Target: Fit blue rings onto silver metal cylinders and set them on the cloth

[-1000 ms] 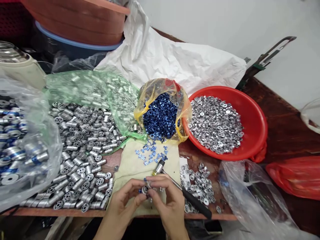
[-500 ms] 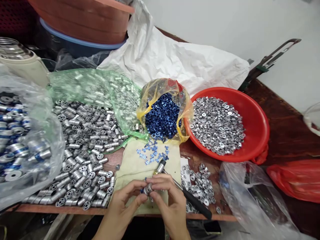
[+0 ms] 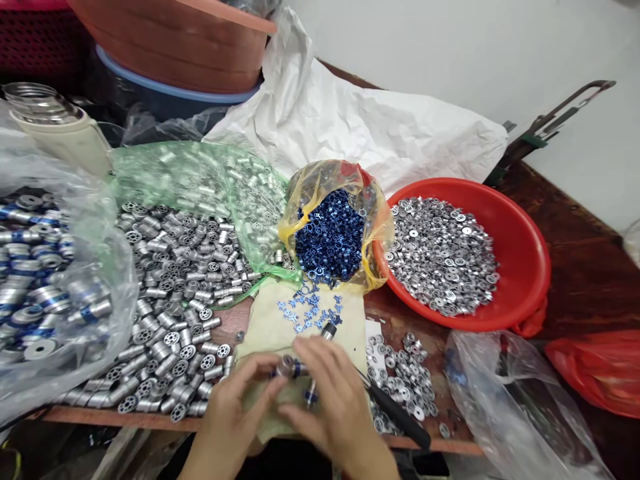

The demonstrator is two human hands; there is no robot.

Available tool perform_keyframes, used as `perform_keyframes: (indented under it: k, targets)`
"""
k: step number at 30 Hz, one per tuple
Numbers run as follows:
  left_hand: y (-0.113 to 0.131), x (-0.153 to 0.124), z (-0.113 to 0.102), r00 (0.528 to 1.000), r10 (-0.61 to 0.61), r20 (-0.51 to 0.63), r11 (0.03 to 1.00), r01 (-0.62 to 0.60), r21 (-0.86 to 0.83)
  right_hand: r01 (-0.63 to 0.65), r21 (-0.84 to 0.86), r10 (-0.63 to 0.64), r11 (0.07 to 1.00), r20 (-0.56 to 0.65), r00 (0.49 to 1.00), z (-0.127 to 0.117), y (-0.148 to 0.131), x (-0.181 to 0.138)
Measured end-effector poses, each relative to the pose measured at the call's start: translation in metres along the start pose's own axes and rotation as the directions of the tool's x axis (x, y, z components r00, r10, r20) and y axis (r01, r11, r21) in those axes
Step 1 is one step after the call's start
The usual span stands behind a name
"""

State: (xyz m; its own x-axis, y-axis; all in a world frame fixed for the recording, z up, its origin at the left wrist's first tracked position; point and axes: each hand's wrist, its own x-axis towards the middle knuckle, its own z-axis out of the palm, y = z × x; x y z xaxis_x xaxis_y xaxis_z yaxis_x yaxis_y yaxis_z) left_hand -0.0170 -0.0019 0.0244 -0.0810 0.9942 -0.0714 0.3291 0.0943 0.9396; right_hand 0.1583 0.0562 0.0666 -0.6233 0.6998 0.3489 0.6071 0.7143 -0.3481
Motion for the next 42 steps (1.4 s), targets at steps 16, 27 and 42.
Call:
perform_keyframes:
  k: [16, 27, 42]
  targets:
    - [0.005, 0.098, -0.075, 0.967, 0.193, -0.168, 0.546, 0.036, 0.837, -0.094, -0.08, 0.093, 0.992, -0.009, 0.996, 0.012, 0.065, 0.082]
    - [0.028, 0.026, -0.027, 0.976, -0.167, 0.14, 0.825, 0.216, -0.522, -0.142, 0.445, 0.256, 0.884, -0.209, 0.944, 0.008, -0.001, 0.013]
    - [0.013, 0.007, 0.01, 0.931, 0.364, -0.016, 0.918, -0.361, -0.166, -0.311, 0.697, 0.401, 0.646, 0.036, 0.915, -0.007, -0.013, -0.03]
